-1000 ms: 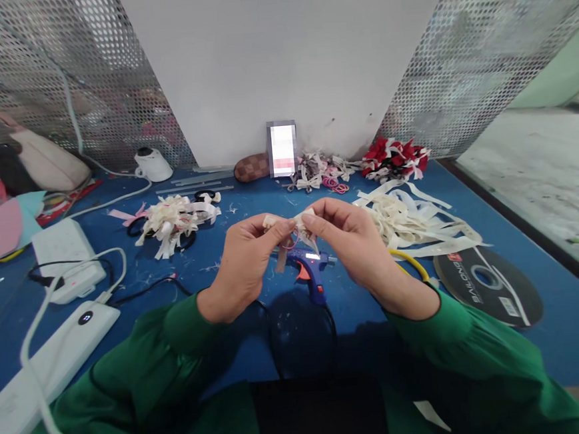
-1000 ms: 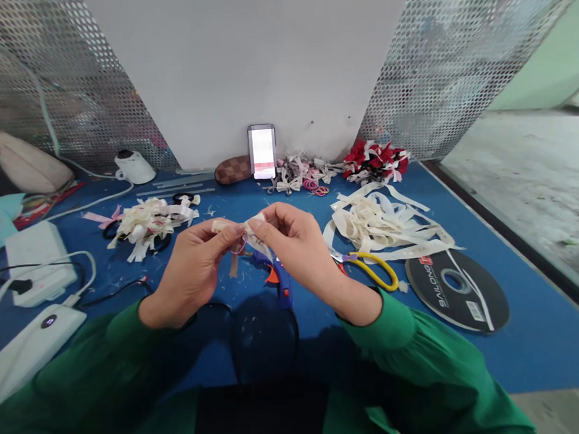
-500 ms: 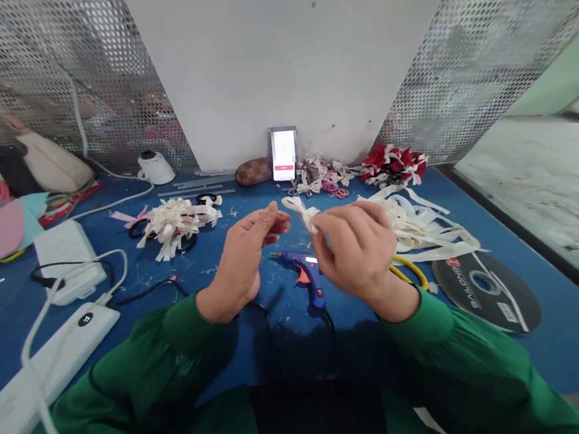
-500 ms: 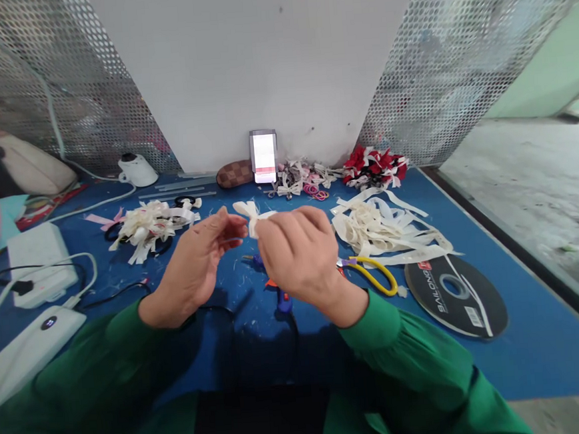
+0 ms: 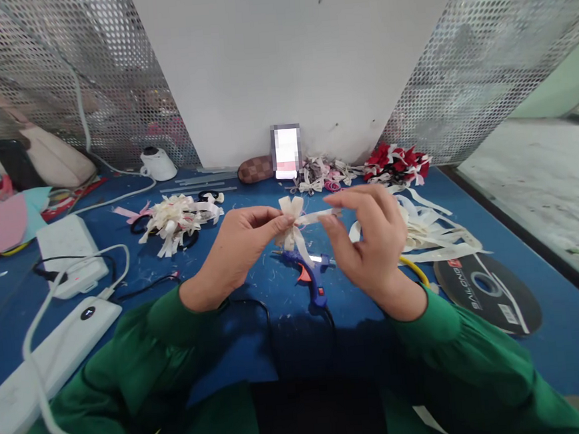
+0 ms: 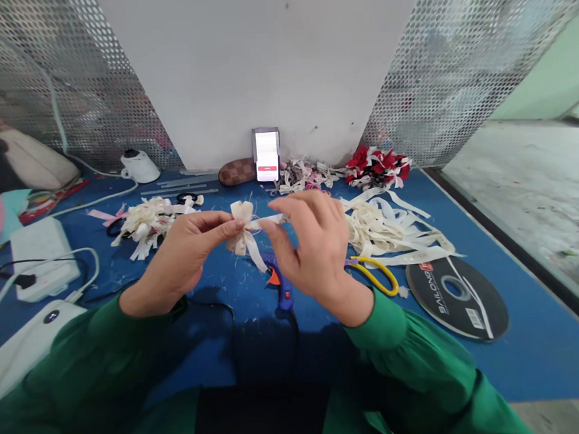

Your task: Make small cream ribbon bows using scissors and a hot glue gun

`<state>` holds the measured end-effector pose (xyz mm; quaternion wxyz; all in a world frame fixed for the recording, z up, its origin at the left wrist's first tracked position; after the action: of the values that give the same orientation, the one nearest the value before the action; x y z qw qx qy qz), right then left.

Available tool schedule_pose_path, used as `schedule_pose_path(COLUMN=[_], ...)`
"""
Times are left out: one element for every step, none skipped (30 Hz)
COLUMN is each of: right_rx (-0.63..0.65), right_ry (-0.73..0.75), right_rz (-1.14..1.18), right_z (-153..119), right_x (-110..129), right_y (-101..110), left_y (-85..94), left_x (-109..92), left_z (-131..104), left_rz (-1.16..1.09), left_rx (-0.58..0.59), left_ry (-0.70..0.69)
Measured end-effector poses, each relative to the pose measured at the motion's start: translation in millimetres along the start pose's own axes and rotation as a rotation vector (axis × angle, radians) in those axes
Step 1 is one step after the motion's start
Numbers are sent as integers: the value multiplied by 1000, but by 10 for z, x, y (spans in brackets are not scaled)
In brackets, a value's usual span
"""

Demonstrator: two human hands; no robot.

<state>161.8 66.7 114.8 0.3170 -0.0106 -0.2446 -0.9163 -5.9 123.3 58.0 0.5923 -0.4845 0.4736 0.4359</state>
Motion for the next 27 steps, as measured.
schedule_pose_path(right_rx=[51, 125, 210, 292, 359, 409, 443, 462, 473, 480, 483, 487, 494, 502, 511, 517, 521, 521, 518, 515, 511, 507, 503, 501, 500, 499, 498], right_ry=[-84, -147, -194, -233, -266, -291, -309, -322, -333, -339, -341, -341, -339, -336, -333, -331, -331, -334, -342, -356, -371, -387, -400, -407, -409, -408, -406], right_rz=[25, 74, 139, 204, 260, 300, 326, 341, 349, 355, 359, 360, 360, 360, 361, 361, 359, 356, 353, 351, 350, 350, 350, 351, 351, 350, 349], right_z=[26, 41, 44, 35, 19, 0, -17, -30, -42, -50, -55, -58, -60, -61, -62, -62, -62, -62, -62, -65, -69, -74, -79, -84, -87, -91, -94], right_x=[-89, -154, -197, -226, -243, -252, -256, -258, -260, -259, -255, -251, -246, -240, -234, -229, -227, -227, -233, -242, -254, -266, -276, -282, -285, -285, -285], right_y=[-43, -113, -196, -277, -342, -392, -425, -444, -456, -463, -467, -471, -476, -483, -490, -496, -500, -502, -503, -504, -505, -506, -508, -510, -514, -518, -523], left_y=[-6, -13, -21, -27, -30, -30, -27, -21, -14, -7, 0, 6, 12, 17, 22, 29, 33, 35, 34, 34, 33, 30, 25, 21, 15, 9, 6], left_x=[-5, -7, -8, -6, -2, 6, 17, 30, 41, 52, 63, 70, 74, 74, 73, 70, 68, 70, 78, 88, 100, 113, 125, 132, 134, 133, 129], left_z=[5, 9, 13, 17, 20, 24, 28, 31, 34, 37, 38, 39, 40, 41, 43, 46, 51, 57, 64, 72, 80, 86, 91, 95, 97, 97, 96], left_rz=[9, 20, 38, 61, 87, 114, 139, 157, 169, 176, 178, 176, 173, 171, 171, 171, 172, 172, 167, 157, 141, 121, 99, 79, 65, 60, 63], left_rx=[17, 32, 48, 62, 74, 82, 89, 93, 94, 96, 96, 95, 92, 89, 84, 77, 72, 72, 73, 75, 76, 80, 82, 84, 86, 88, 88], left_ry=[7, 13, 18, 20, 21, 22, 23, 24, 24, 25, 28, 31, 32, 33, 33, 31, 29, 29, 32, 35, 40, 45, 50, 53, 52, 52, 50])
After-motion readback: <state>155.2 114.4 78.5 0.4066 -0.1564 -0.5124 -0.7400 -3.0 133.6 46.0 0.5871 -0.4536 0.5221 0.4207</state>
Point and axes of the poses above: each hand's wrist, its own z-axis towards the middle knuckle, its own y-axis out of the back of the hand, x = y × z, the point moved 9 cm from there along z, towards the middle knuckle, and after that the axes turned 11 degrees about -z, right-handed, at the moved point
